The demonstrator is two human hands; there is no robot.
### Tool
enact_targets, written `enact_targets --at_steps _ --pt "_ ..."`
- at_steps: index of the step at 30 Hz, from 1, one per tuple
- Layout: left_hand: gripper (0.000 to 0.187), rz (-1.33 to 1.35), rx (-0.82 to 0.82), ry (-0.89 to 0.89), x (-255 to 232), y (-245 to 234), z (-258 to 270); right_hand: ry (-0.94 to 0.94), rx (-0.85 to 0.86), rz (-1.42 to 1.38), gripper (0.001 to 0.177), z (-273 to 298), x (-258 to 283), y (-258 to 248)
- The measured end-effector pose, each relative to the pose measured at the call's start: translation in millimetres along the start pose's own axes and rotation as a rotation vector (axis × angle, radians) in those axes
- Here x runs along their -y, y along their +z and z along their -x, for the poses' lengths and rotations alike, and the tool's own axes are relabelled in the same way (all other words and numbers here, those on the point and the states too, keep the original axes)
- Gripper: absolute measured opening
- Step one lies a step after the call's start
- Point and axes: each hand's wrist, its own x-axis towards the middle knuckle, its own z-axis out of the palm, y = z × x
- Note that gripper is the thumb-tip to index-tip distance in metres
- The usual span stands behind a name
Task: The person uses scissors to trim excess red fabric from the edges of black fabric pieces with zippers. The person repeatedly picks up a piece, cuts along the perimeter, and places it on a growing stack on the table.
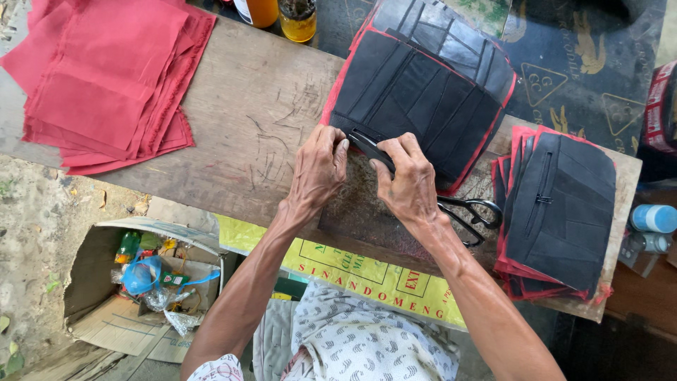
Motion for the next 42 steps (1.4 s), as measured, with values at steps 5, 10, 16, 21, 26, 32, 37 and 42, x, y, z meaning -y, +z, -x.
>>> enact_targets --at_steps 5,10,16,21,26,32,37,42 --pt "0.008 0.001 0.001 0.03 0 0 0 -0.009 0.012 0.011 0.026 -1 -1 0" --pt "0.007 -0.026 0.012 0.07 1 -2 0 -0.017 0.008 0.025 0.026 -1 -1 -1" --pt "0.006 -0.028 0.02 0.054 1 -1 1 -0.051 0.015 -0.003 0.023 0 -5 1" --pt "0.008 -0.183 -0.065 0.056 4 -29 6 -0.03 -0.039 -0.033 0.018 1 -9 -8" --pt "0.018 -0.486 -0.146 -0.116 33 -94 9 0.13 -0.081 -0.036 0.017 20 -26 -47" --pt "0.022 -0.19 -0.206 -0.367 13 -87 20 0.653 -0.265 -0.515 0.022 36 -68 -89" --pt "0.036 -0.156 0.046 -0.473 -12 -52 7 0.734 -0.13 -0.732 0.02 46 -91 -100" --pt "0.05 -0.351 -0.262 0.27 -13 -19 -6 0.707 -0.169 -0.728 0.021 47 -97 -104"
